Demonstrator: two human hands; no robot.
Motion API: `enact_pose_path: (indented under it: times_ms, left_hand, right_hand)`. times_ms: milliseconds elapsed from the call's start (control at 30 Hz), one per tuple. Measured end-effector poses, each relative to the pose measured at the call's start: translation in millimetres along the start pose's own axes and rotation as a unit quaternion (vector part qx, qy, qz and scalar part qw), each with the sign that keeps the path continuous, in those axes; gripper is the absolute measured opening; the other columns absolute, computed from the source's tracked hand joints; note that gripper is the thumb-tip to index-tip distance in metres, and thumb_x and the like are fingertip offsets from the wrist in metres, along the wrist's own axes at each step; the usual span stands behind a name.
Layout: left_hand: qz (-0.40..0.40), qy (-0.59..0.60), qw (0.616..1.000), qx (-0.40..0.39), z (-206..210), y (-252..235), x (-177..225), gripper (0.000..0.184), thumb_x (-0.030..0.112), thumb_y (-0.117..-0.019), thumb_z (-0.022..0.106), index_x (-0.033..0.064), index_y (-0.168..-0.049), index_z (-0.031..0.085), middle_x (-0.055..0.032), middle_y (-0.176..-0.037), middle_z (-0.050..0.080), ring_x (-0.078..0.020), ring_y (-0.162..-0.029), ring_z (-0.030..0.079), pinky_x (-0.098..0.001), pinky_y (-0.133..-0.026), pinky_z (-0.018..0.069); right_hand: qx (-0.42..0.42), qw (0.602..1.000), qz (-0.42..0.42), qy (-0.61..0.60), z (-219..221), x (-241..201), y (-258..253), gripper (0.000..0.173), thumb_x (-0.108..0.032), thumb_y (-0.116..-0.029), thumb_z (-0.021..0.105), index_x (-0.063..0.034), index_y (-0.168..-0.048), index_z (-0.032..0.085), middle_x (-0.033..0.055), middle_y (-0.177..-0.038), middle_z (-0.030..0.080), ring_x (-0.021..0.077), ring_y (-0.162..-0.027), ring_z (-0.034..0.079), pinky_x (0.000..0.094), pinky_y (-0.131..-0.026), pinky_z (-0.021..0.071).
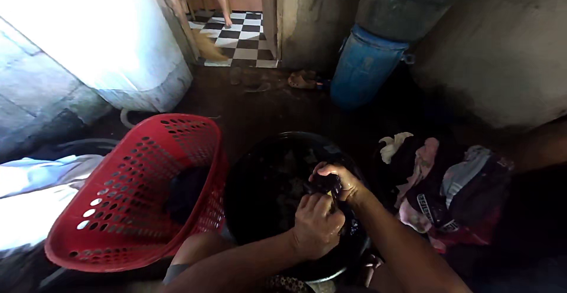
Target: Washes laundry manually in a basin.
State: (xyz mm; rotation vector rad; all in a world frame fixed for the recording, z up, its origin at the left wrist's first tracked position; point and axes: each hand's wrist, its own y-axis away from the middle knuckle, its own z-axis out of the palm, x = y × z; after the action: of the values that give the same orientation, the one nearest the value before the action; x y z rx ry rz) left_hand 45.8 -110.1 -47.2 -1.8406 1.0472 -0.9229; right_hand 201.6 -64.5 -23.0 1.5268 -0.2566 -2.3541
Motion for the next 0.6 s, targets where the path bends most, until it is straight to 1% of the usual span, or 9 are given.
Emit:
enact_pose_path:
  times_ms: [100,200,267,333,400,467,533,567,600]
  left_hand:
    - [0.014,-0.021,0.999,-0.043,6,18,3,0.011,0.021,-0.0866,0.060,0.0185,-0.076,0.061,-0.0052,-0.082,0.065,-0.0231,-0.077,0.063,-0.0361,-0.069,0.0507]
    - [0.020,-0.051,0.994,-0.091,10,29,3,0.012,0.019,-0.0846,0.062,0.0182,-0.073,0.063,-0.0046,-0.078,0.063,-0.0229,-0.074,0.063,-0.0366,-0.064,0.0497]
    - [0.021,-0.053,0.990,-0.126,12,35,0,0.008,0.018,-0.0804,0.065,0.0159,-0.073,0.064,-0.0060,-0.077,0.064,-0.0241,-0.071,0.064,-0.0374,-0.060,0.0509]
    - [0.019,-0.037,0.988,-0.148,18,44,-9,0.008,0.018,-0.0751,0.069,0.0129,-0.072,0.064,-0.0077,-0.075,0.064,-0.0256,-0.068,0.065,-0.0378,-0.055,0.0515]
    - [-0.003,-0.012,0.987,-0.159,20,44,-22,0.018,0.021,-0.0661,0.077,0.0083,-0.074,0.067,-0.0119,-0.077,0.066,-0.0298,-0.070,0.068,-0.0411,-0.055,0.0542]
    - [-0.037,0.005,0.988,-0.150,16,30,-31,0.026,0.021,-0.0607,0.082,0.0044,-0.074,0.067,-0.0167,-0.081,0.069,-0.0342,-0.075,0.070,-0.0442,-0.058,0.0568]
    - [-0.056,0.008,0.993,-0.107,9,4,-30,0.023,0.022,-0.0646,0.079,0.0040,-0.074,0.067,-0.0173,-0.084,0.070,-0.0337,-0.076,0.071,-0.0435,-0.061,0.0572]
    - [-0.053,0.004,0.996,-0.073,4,-10,-27,0.020,0.023,-0.0686,0.075,0.0057,-0.074,0.067,-0.0155,-0.083,0.070,-0.0313,-0.075,0.070,-0.0412,-0.061,0.0564]
    - [-0.043,-0.005,0.998,-0.041,-1,-22,-22,0.017,0.025,-0.0743,0.071,0.0079,-0.075,0.066,-0.0134,-0.082,0.070,-0.0284,-0.074,0.068,-0.0382,-0.062,0.0557]
  right_hand:
    - [0.029,0.993,0.029,0.113,0,8,-6,0.005,-0.005,-0.0864,0.058,-0.0066,-0.090,0.060,0.0026,-0.078,0.071,0.0100,-0.070,0.068,0.0269,-0.065,0.0575]
    - [0.057,0.985,0.045,0.158,-1,23,-12,0.003,-0.003,-0.0896,0.062,-0.0041,-0.093,0.061,0.0024,-0.081,0.068,0.0090,-0.074,0.066,0.0267,-0.069,0.0560]
    - [0.100,0.975,0.064,0.187,2,31,-14,0.006,-0.002,-0.0903,0.066,-0.0021,-0.094,0.062,0.0044,-0.083,0.066,0.0105,-0.075,0.064,0.0284,-0.071,0.0555]
    - [0.154,0.956,0.097,0.232,9,33,-13,0.016,-0.002,-0.0897,0.072,0.0017,-0.102,0.063,0.0101,-0.092,0.063,0.0153,-0.082,0.061,0.0328,-0.077,0.0533]
    - [0.187,0.949,0.092,0.239,9,34,-10,0.023,-0.006,-0.0914,0.074,0.0036,-0.109,0.063,0.0133,-0.099,0.063,0.0174,-0.088,0.060,0.0351,-0.081,0.0521]
    - [0.175,0.968,0.048,0.172,3,28,-5,0.021,-0.011,-0.0963,0.069,0.0011,-0.111,0.060,0.0095,-0.094,0.066,0.0142,-0.081,0.064,0.0320,-0.075,0.0567]
    - [0.107,0.992,0.012,0.069,-5,12,0,0.017,-0.018,-0.1017,0.057,-0.0030,-0.111,0.058,0.0076,-0.092,0.070,0.0145,-0.079,0.069,0.0321,-0.070,0.0595]
    - [0.060,0.998,-0.002,0.027,-9,4,2,0.020,-0.023,-0.0991,0.053,-0.0065,-0.109,0.059,0.0065,-0.093,0.072,0.0143,-0.079,0.070,0.0313,-0.069,0.0602]
    - [0.017,1.000,-0.015,-0.010,-12,-2,3,0.024,-0.030,-0.0935,0.057,-0.0095,-0.106,0.061,0.0061,-0.096,0.074,0.0146,-0.082,0.072,0.0313,-0.071,0.0608]
